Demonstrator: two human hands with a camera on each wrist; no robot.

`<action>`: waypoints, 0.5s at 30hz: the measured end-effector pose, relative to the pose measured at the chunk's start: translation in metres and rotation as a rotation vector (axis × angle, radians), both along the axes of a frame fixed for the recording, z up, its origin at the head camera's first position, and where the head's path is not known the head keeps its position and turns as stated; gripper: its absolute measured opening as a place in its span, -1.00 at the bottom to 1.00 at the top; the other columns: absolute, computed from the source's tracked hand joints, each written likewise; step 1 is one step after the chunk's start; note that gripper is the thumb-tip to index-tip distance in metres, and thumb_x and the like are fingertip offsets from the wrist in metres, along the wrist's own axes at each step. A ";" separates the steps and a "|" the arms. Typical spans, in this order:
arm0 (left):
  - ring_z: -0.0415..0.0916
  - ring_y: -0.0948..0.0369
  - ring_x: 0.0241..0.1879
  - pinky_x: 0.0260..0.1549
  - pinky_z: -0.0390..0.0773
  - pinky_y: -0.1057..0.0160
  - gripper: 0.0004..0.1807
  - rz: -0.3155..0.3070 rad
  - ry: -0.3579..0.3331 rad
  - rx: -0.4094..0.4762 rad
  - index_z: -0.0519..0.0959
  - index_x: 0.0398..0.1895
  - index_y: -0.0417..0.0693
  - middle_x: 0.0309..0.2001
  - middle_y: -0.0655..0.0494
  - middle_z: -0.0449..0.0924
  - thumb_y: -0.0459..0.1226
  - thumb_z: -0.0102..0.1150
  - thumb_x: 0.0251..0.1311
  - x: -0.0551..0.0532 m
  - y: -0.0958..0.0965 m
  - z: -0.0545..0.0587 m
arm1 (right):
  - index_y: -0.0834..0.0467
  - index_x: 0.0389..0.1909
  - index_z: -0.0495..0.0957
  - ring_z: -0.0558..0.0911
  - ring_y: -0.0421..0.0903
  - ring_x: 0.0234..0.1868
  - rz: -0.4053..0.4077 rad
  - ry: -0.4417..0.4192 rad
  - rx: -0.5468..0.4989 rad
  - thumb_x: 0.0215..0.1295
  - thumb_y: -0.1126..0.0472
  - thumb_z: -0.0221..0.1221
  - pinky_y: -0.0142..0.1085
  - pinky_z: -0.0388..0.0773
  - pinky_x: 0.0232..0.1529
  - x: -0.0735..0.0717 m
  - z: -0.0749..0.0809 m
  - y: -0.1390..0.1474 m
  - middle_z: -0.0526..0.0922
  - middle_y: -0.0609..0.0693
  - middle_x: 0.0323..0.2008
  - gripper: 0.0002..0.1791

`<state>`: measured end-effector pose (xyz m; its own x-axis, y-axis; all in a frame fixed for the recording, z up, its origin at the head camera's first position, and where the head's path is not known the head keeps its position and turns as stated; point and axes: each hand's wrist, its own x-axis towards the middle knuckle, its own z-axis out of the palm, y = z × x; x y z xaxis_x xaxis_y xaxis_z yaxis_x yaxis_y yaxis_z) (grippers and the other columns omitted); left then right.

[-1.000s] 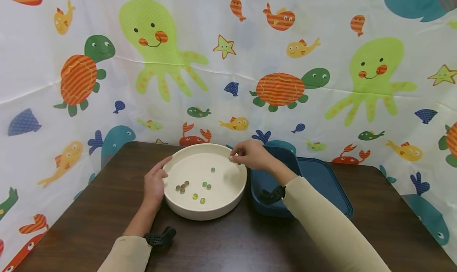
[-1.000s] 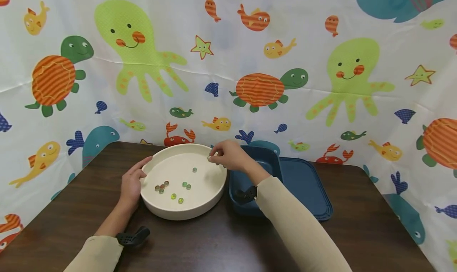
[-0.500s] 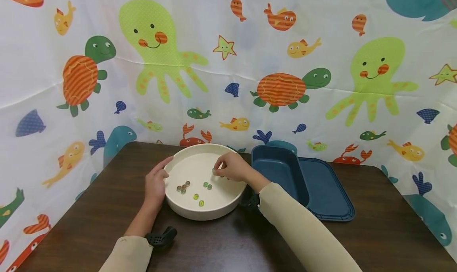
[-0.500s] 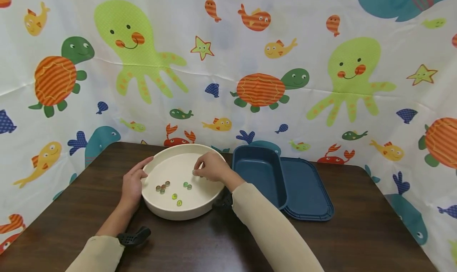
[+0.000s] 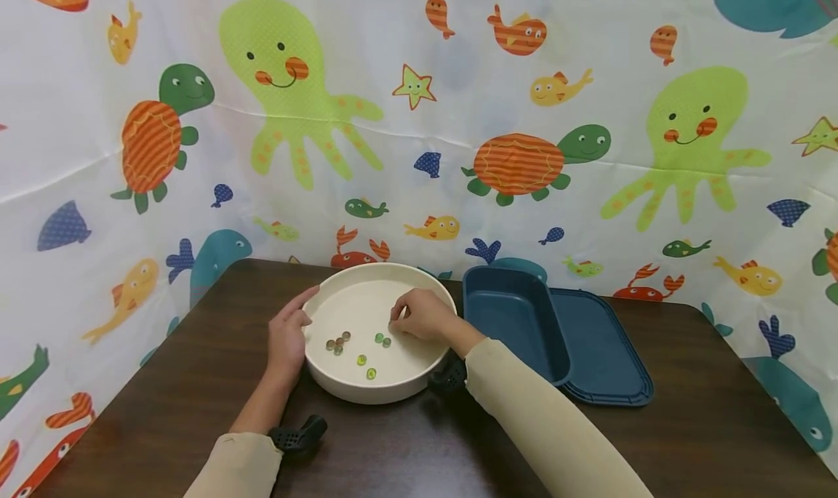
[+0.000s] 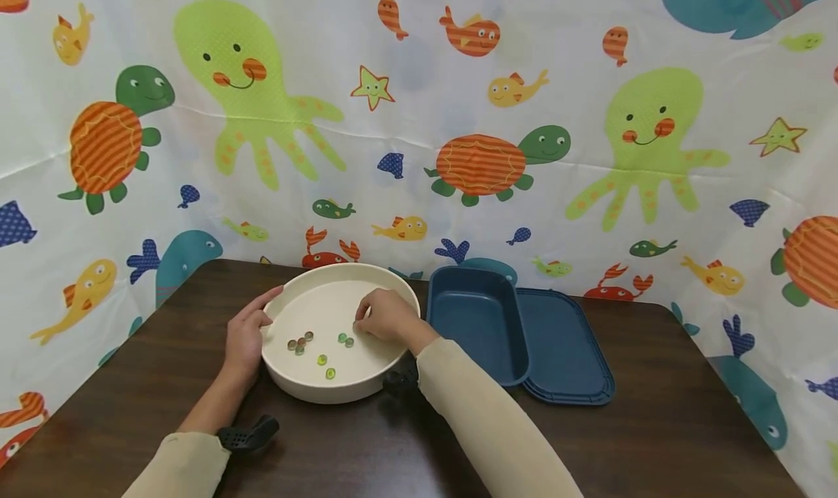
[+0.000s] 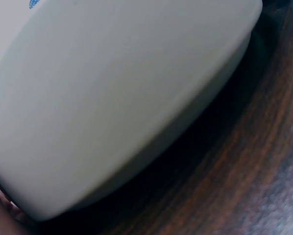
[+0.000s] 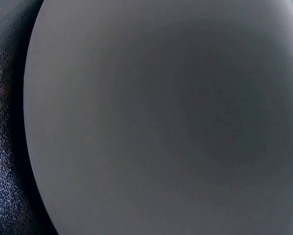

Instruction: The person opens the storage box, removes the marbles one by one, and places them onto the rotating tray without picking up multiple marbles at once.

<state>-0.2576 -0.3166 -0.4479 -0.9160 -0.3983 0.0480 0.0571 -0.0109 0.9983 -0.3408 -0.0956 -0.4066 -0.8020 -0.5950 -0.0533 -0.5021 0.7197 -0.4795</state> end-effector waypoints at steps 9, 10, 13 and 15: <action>0.22 0.14 0.39 0.39 0.18 0.10 -0.40 0.000 -0.004 -0.003 0.40 0.31 -0.10 0.38 0.04 0.32 -0.44 -0.40 0.20 0.002 0.004 0.001 | 0.05 -0.28 0.69 0.54 -0.24 -0.56 0.002 -0.033 -0.030 0.18 0.11 0.28 -0.43 0.46 -0.56 0.004 0.008 0.008 0.65 -0.10 -0.53 -0.86; 0.21 0.13 0.39 0.39 0.17 0.09 -0.39 0.002 0.000 -0.004 0.40 0.31 -0.11 0.38 0.03 0.32 -0.44 -0.40 0.20 0.002 0.004 0.001 | 0.06 -0.26 0.68 0.55 -0.23 -0.57 0.004 -0.039 -0.044 0.19 0.10 0.27 -0.42 0.48 -0.56 0.005 0.012 0.011 0.66 -0.07 -0.52 -0.84; 0.20 0.13 0.40 0.40 0.16 0.10 -0.39 0.007 -0.003 -0.007 0.40 0.31 -0.09 0.38 0.04 0.31 -0.43 -0.40 0.21 0.004 0.003 0.001 | 0.06 -0.22 0.67 0.60 -0.16 -0.58 0.019 -0.061 -0.083 0.20 0.08 0.26 -0.36 0.54 -0.54 0.012 0.029 0.020 0.70 0.04 -0.46 -0.81; 0.19 0.14 0.40 0.40 0.16 0.09 -0.39 0.012 -0.006 -0.007 0.40 0.31 -0.09 0.39 0.05 0.31 -0.44 -0.40 0.21 0.005 0.001 0.001 | 0.04 -0.20 0.66 0.64 -0.07 -0.53 0.037 -0.062 -0.113 0.22 0.06 0.25 -0.33 0.56 -0.52 0.019 0.040 0.031 0.71 0.09 -0.42 -0.80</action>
<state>-0.2525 -0.3152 -0.4470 -0.9113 -0.4093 0.0455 0.0515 -0.0035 0.9987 -0.3215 -0.0651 -0.3663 -0.7767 -0.6290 -0.0330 -0.4942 0.6410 -0.5872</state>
